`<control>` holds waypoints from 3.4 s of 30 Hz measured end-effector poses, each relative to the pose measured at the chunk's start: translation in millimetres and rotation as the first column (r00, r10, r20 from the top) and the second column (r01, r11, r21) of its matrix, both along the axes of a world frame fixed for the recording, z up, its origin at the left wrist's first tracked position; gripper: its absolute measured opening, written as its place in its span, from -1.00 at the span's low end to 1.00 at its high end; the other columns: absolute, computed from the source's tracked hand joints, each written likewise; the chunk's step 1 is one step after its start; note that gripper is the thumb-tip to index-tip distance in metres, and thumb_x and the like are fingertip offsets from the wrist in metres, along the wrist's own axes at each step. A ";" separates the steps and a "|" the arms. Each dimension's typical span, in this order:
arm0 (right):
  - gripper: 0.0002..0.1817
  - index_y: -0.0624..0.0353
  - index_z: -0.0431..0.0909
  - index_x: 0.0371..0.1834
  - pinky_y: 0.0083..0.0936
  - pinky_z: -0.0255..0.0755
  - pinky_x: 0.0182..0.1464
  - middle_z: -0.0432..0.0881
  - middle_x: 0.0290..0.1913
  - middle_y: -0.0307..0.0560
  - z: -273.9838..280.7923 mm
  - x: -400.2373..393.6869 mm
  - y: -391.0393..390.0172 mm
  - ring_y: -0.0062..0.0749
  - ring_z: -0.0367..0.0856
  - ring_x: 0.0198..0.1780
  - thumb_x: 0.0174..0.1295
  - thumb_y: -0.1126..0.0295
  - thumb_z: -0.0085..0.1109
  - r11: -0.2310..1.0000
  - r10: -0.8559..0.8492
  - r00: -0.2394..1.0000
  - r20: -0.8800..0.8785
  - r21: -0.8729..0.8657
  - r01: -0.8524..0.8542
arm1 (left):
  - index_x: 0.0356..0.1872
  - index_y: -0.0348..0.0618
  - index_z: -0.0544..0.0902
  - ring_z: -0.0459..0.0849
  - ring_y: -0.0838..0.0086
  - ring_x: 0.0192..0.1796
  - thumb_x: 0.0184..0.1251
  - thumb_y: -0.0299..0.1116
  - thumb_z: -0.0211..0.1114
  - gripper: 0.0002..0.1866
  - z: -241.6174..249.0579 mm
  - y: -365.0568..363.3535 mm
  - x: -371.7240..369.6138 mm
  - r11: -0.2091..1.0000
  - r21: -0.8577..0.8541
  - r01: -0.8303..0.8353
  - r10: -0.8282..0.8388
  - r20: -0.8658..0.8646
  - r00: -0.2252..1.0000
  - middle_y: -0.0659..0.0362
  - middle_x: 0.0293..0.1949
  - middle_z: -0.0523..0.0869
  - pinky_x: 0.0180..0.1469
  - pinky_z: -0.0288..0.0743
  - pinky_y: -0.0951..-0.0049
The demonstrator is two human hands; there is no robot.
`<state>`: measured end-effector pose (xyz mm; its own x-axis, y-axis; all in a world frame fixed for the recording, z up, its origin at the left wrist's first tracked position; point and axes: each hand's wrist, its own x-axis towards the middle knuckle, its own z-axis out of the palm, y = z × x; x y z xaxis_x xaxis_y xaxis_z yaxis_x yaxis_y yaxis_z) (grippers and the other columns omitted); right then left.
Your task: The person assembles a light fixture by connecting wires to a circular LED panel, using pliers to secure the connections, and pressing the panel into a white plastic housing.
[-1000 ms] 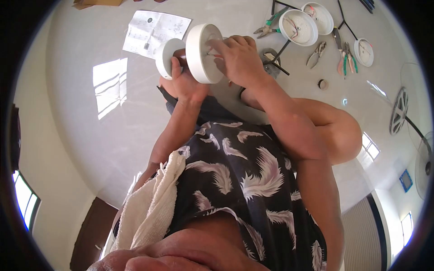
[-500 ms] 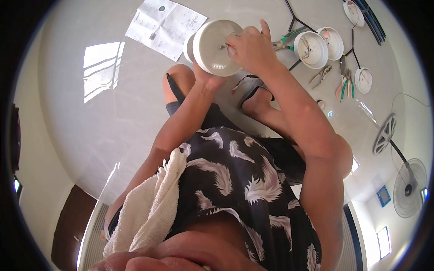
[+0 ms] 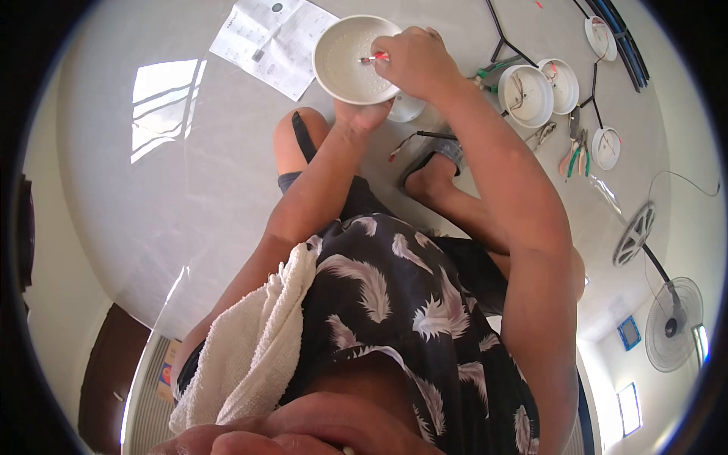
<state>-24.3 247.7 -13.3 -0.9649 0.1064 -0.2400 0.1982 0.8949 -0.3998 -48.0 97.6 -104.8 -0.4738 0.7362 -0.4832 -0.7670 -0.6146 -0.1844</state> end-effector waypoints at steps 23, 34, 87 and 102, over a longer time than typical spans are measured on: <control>-0.71 0.30 0.77 0.00 -0.53 0.54 0.02 0.81 -0.14 -0.09 -23.7 45.8 90.1 -0.49 0.71 -0.11 0.36 0.32 0.31 0.587 -0.776 0.624 -0.094 -0.471 0.659 | 0.12 -0.30 0.60 0.70 0.35 -0.05 0.36 -0.05 0.47 -0.46 82.9 139.4 0.9 0.720 -0.691 0.055 -0.131 -0.057 0.990 0.09 -0.05 0.73 0.07 0.53 0.28; -0.51 0.32 0.63 0.25 -0.36 0.59 0.15 0.76 0.16 0.04 -12.6 102.6 154.4 -0.28 0.75 0.12 0.31 0.29 0.42 0.492 -0.852 0.513 -0.101 -0.490 0.720 | 0.19 -0.43 0.46 0.74 0.16 0.00 0.20 -0.25 0.53 -0.35 119.7 211.4 51.1 0.568 -0.821 -0.060 -0.261 -0.248 0.933 -0.08 -0.02 0.72 0.17 0.56 0.28; -0.71 0.23 0.76 -0.07 -0.54 0.55 0.07 0.81 -0.14 -0.11 -63.4 24.7 71.6 -0.52 0.72 -0.09 0.21 0.33 0.51 0.857 -0.509 0.822 -0.256 -0.242 0.456 | 0.05 -0.20 0.60 0.67 0.47 0.00 0.42 -0.25 0.20 -0.69 11.4 63.1 16.3 0.607 -0.773 0.183 -0.299 -0.009 0.954 0.10 -0.10 0.73 -0.10 0.48 0.34; -0.66 0.10 0.79 -0.06 -0.41 0.61 0.01 0.80 -0.12 -0.03 -70.2 26.2 80.9 -0.29 0.78 -0.11 0.16 0.19 0.53 0.842 -0.525 0.818 -0.234 -0.284 0.459 | 0.20 -0.39 0.64 0.65 -0.16 0.18 0.42 -0.18 0.14 -0.49 -39.8 36.7 -31.1 0.002 -0.971 -0.240 -0.748 -0.160 0.644 -0.30 0.04 0.70 0.33 0.46 0.06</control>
